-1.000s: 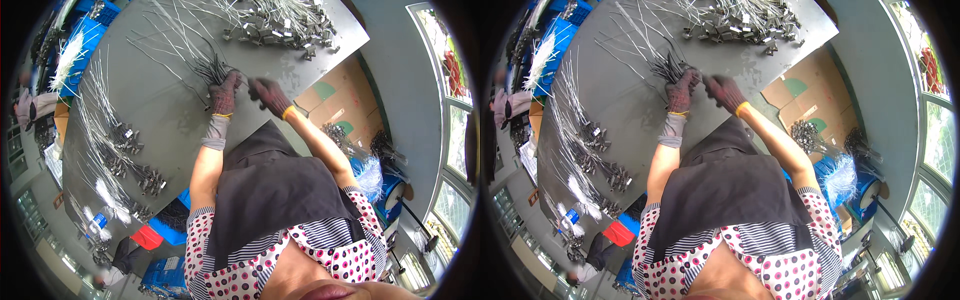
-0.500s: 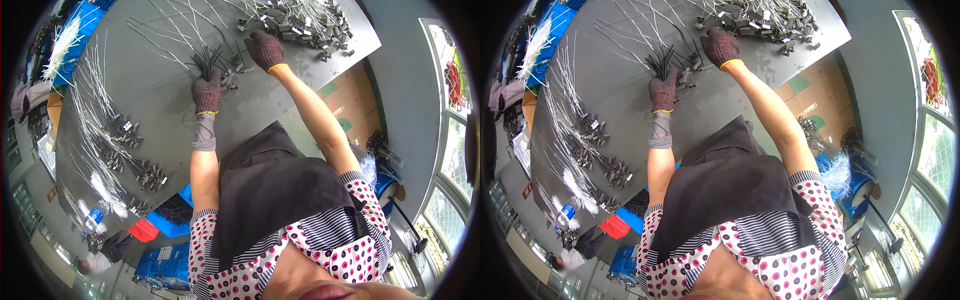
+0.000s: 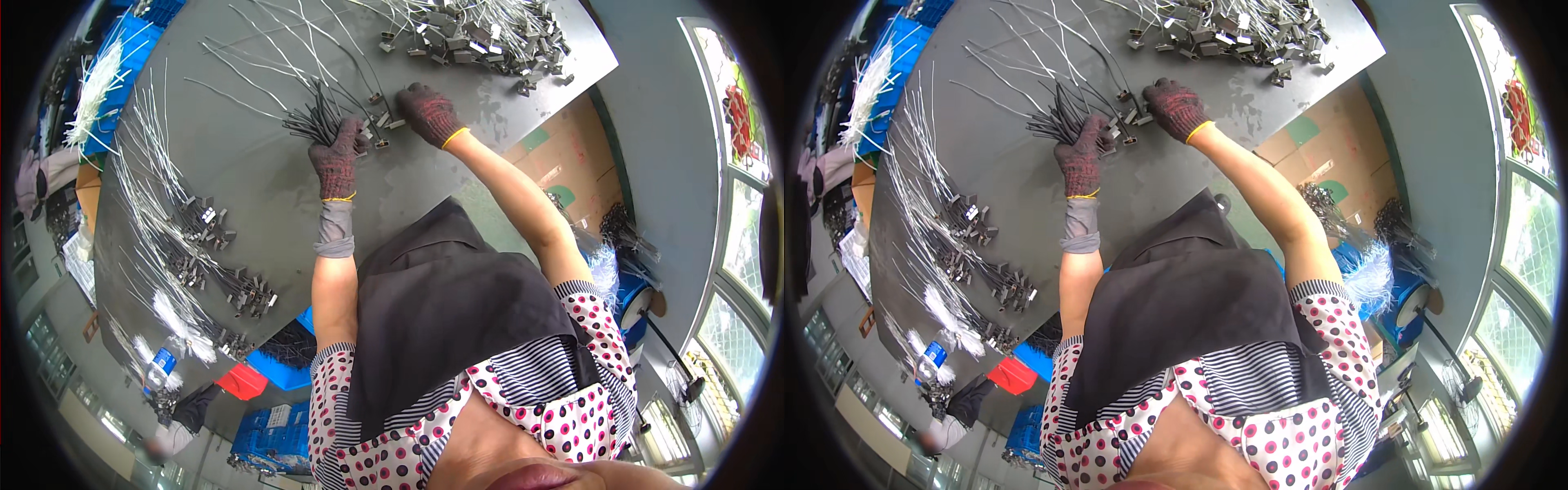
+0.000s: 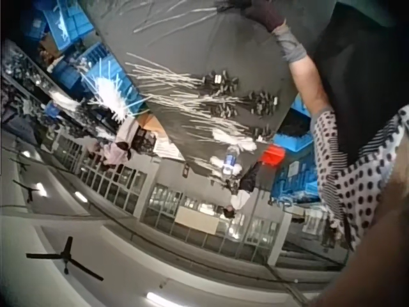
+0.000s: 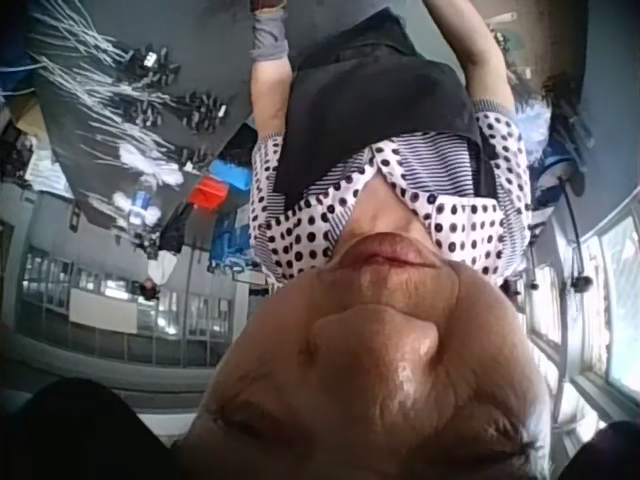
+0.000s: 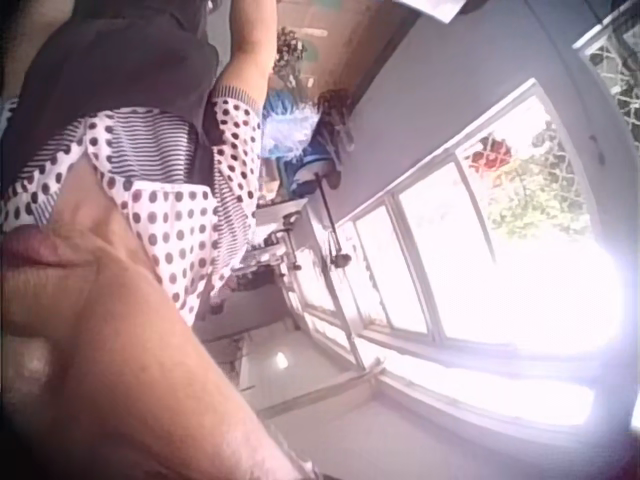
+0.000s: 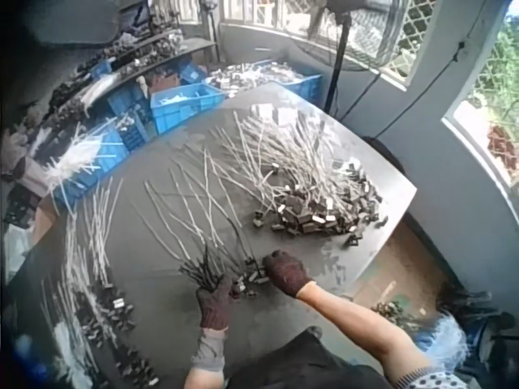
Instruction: Sorting bundles of electrical wires on a production table and placing them into bins.
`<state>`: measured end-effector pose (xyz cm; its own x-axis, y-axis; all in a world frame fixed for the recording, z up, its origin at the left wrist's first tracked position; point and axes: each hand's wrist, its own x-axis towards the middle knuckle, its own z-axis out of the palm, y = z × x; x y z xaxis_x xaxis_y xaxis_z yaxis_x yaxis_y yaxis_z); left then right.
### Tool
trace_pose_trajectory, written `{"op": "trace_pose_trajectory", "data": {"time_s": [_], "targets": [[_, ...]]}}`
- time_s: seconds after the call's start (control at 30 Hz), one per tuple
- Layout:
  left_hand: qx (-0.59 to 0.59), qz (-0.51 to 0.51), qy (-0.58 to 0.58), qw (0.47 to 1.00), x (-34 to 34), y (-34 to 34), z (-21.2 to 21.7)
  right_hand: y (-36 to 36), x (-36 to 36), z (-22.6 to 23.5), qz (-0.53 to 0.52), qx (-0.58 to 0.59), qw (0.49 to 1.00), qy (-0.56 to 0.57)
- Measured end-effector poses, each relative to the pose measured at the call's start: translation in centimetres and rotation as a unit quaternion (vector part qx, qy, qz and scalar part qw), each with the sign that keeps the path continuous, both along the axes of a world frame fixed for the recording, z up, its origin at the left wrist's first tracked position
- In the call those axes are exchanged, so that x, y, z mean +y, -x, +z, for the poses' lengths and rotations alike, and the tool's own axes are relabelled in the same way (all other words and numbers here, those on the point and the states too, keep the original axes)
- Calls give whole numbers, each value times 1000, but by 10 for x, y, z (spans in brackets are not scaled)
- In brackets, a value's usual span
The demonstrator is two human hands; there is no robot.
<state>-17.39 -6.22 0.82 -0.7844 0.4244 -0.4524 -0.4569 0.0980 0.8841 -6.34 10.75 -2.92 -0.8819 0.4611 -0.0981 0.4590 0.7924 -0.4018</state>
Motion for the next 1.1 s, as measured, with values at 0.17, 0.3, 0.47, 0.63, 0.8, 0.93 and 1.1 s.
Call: {"op": "trace_pose_trajectory", "data": {"time_s": [0.17,0.3,0.47,0.63,0.8,0.93,1.1], "targets": [[-13,-62,34,997,13,-22,7,-10,-7,46,-247,110,837,476],[-4,-101,-42,994,29,-44,0,-9,-20,57,-236,192,810,501],[23,-63,10,998,33,-39,-10,7,-29,62,-268,188,800,503],[6,-53,3,999,31,-23,16,37,6,41,-280,173,925,190],[-96,-92,-110,985,44,-24,22,80,64,-7,-119,-49,990,-56],[-104,-147,-64,982,60,-25,1,93,55,20,-217,-79,973,22],[-130,-104,-108,980,59,-12,-42,72,63,-4,-236,10,971,45]]}}
